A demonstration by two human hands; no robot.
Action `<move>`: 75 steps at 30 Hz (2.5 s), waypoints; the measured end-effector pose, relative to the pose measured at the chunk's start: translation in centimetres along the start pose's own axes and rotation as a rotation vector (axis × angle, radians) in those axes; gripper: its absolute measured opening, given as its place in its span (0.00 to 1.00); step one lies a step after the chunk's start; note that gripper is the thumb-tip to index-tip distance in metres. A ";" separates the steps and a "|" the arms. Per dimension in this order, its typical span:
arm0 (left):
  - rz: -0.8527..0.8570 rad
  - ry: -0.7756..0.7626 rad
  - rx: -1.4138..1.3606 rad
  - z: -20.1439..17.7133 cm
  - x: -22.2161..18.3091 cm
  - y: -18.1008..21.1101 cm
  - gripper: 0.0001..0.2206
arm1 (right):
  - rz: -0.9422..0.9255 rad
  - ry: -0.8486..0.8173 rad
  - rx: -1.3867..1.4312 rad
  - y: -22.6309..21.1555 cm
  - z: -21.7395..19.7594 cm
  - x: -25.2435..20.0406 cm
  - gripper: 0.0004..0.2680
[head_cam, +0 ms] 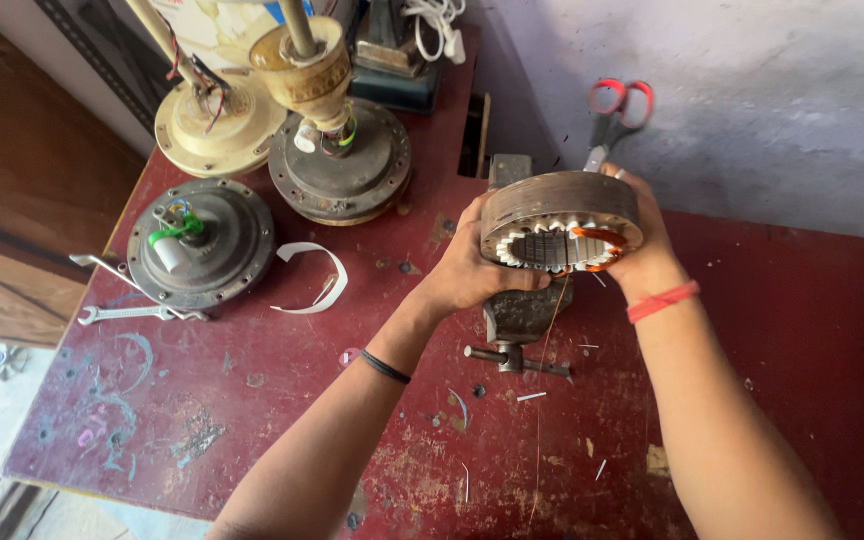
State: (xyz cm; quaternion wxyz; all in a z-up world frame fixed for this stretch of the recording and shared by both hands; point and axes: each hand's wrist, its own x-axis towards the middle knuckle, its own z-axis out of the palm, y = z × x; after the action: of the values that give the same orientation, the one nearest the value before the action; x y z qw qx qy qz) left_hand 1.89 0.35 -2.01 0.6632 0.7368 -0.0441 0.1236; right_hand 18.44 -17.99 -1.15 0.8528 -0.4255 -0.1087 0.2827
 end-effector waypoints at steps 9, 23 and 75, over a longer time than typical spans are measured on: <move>-0.048 0.024 -0.228 0.5 -0.4 0.7 0.48 | -0.735 0.300 -0.340 -1.6 2.0 -15.5 0.02; -0.049 0.025 -0.267 0.6 -0.5 1.1 0.42 | -1.010 0.183 -1.178 3.2 11.4 -19.2 0.06; 0.018 0.033 -0.178 0.4 -0.5 0.6 0.44 | -1.220 0.197 -1.285 5.1 9.0 -16.4 0.07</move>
State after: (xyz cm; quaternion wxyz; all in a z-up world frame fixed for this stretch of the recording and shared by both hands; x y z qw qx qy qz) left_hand 1.35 -0.14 -1.53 0.7255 0.6724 -0.0506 0.1374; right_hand -0.78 -19.02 1.24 0.4573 -0.7118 -0.3801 -0.3738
